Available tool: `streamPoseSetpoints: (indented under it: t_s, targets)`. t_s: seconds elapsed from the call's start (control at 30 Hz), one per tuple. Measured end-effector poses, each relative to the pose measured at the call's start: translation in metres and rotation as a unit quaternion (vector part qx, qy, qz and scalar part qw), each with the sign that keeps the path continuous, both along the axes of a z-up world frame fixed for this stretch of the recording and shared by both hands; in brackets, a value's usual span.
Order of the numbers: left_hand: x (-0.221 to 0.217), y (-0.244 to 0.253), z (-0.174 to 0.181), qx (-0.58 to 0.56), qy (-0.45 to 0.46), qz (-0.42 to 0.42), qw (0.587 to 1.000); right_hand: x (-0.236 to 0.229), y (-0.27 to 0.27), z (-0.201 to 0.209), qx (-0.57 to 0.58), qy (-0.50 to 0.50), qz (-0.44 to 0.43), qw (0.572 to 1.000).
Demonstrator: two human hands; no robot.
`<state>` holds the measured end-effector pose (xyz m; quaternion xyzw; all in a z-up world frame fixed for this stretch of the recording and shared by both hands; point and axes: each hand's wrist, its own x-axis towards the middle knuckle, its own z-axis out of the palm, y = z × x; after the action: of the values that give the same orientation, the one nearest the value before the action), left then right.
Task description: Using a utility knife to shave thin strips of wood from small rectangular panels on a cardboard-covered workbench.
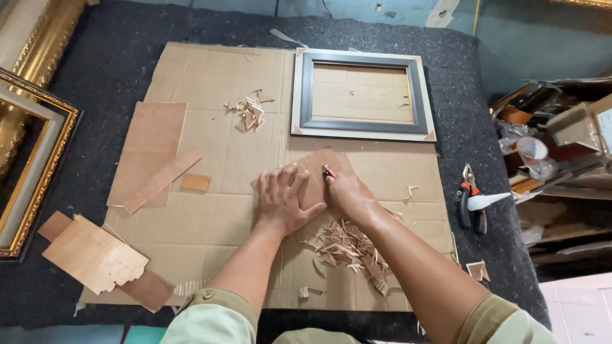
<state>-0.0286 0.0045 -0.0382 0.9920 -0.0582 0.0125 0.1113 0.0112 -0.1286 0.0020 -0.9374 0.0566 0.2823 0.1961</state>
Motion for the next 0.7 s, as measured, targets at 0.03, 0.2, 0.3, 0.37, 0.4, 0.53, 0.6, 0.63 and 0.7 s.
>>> streamPoseSetpoints:
  t_s: [0.03,0.2,0.3,0.37,0.4,0.53,0.6,0.63,0.7]
  targets:
    - [0.000,0.000,-0.001,-0.001,-0.001,-0.002,1.000,-0.004,-0.003,0.002,-0.001,-0.001,-0.002,1.000]
    - [-0.003,0.001,-0.002,0.005,-0.049,-0.001,0.999,-0.036,-0.013,0.027,-0.033,-0.014,0.038,0.999]
    - [-0.001,0.002,-0.008,-0.003,-0.061,-0.008,0.998,-0.048,-0.017,0.031,-0.027,0.019,0.004,0.999]
    - [-0.001,0.001,-0.009,-0.010,-0.061,-0.010,0.998,-0.054,-0.021,0.035,-0.033,0.016,0.017,0.999]
    - [-0.001,0.001,-0.009,-0.014,-0.061,-0.010,0.998,-0.057,-0.022,0.037,-0.037,0.013,0.031,0.999]
    - [-0.001,0.001,-0.011,-0.016,-0.059,-0.009,0.998,-0.063,-0.030,0.030,-0.033,0.032,0.019,0.999]
    - [0.000,0.002,-0.014,-0.017,-0.053,-0.008,0.998,-0.063,-0.036,0.017,-0.045,0.012,0.048,0.998]
    - [0.000,0.001,-0.013,-0.018,-0.055,-0.009,0.998,-0.064,-0.036,0.017,-0.046,0.010,0.047,0.998]
    - [-0.002,0.003,-0.011,-0.021,-0.026,-0.004,0.999,-0.066,-0.034,0.017,-0.030,0.004,0.030,0.999]
